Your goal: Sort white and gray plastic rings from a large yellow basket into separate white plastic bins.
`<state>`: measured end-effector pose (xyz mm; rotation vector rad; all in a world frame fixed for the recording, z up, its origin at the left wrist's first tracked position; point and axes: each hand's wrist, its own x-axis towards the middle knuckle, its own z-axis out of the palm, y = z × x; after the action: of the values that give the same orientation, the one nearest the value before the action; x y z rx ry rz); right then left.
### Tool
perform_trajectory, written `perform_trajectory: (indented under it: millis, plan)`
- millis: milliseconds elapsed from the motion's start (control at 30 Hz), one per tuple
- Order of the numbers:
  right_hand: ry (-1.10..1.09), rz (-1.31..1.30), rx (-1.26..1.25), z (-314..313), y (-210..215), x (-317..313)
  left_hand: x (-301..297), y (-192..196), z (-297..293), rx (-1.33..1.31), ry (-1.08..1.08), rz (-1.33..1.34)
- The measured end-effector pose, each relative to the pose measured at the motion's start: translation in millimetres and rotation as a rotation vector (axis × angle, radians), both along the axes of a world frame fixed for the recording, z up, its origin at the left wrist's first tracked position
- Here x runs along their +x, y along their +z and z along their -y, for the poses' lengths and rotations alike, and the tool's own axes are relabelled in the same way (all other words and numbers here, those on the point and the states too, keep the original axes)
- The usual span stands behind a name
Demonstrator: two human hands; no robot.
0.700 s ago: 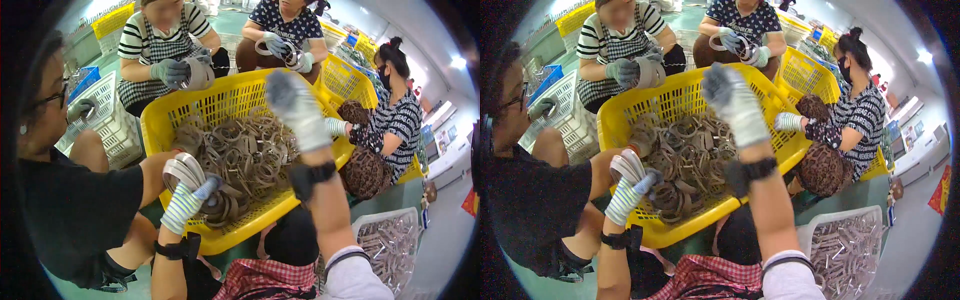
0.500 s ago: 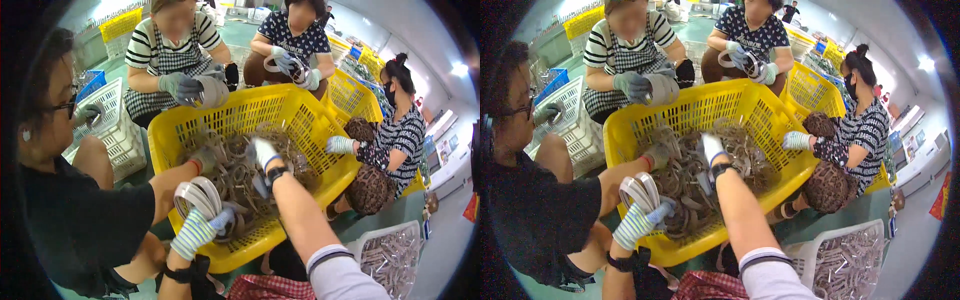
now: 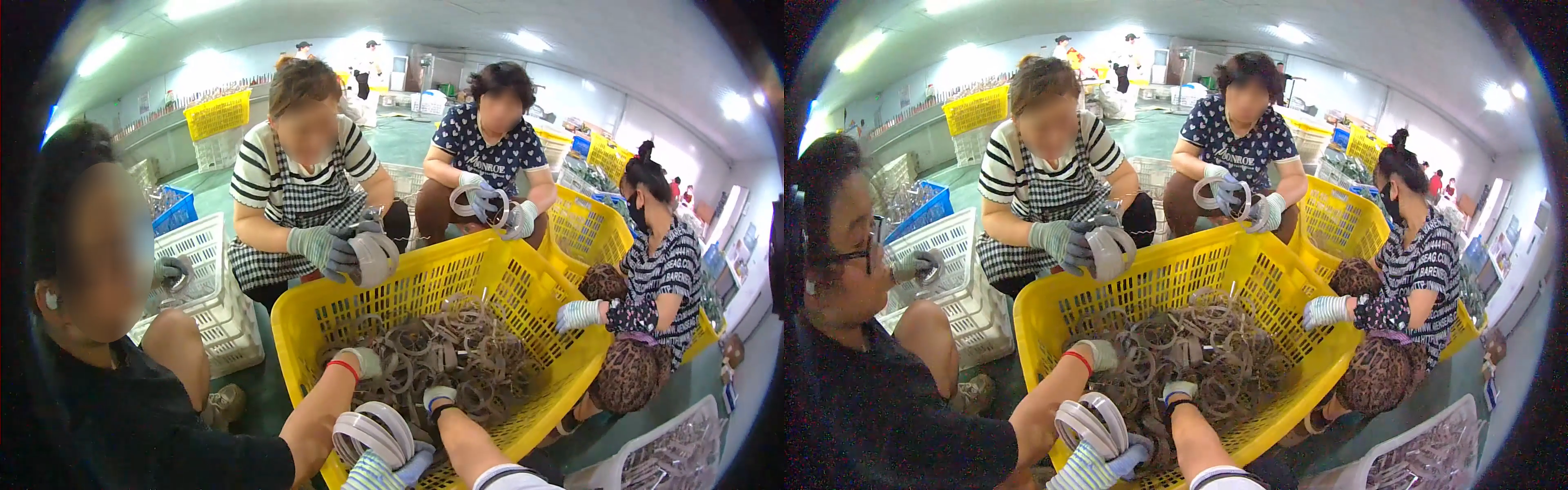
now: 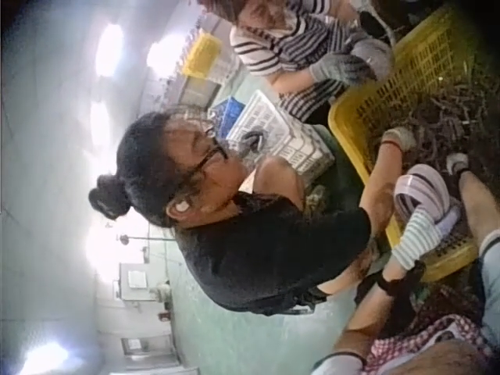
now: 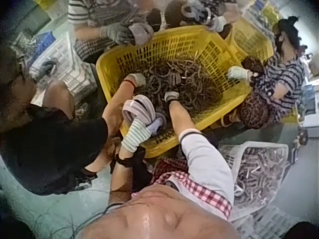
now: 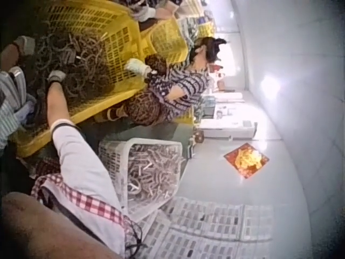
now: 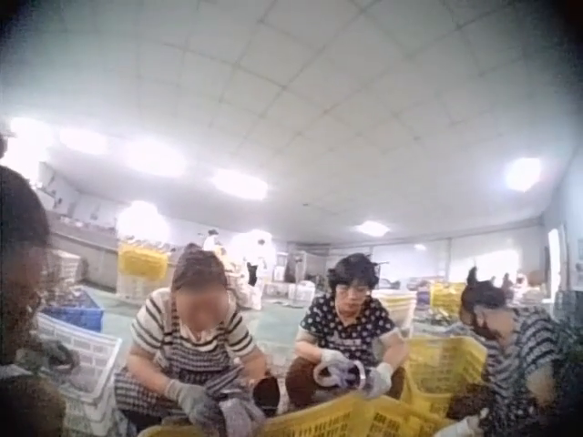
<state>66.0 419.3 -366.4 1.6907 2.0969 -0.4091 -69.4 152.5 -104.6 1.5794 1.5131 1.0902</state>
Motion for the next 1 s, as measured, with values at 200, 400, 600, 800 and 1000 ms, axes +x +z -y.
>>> perform_trajectory:
  millis: [200, 400, 600, 800, 1000]
  plan:
    - [0.115, -0.042, -0.098, -46.9, 71.3, 56.7, 5.8, 9.0, -6.9, -0.081, -0.039, 0.031]
    - [-0.089, -0.409, -0.067, -25.9, 199.2, 112.2, 12.6, -2.8, -20.3, 0.008, -0.034, 0.273]
    - [-0.166, -0.623, 0.29, -4.5, 238.4, 142.5, 15.3, 5.5, -30.1, -0.009, 0.012, 0.421]
    - [0.022, -0.998, 0.288, 68.4, 295.8, 113.1, 7.9, -4.5, -36.3, 0.0, 0.181, 0.543]
    - [0.345, -1.124, 0.467, 122.4, 298.7, 81.5, 3.9, -37.1, -42.4, 0.178, 0.275, 0.576]
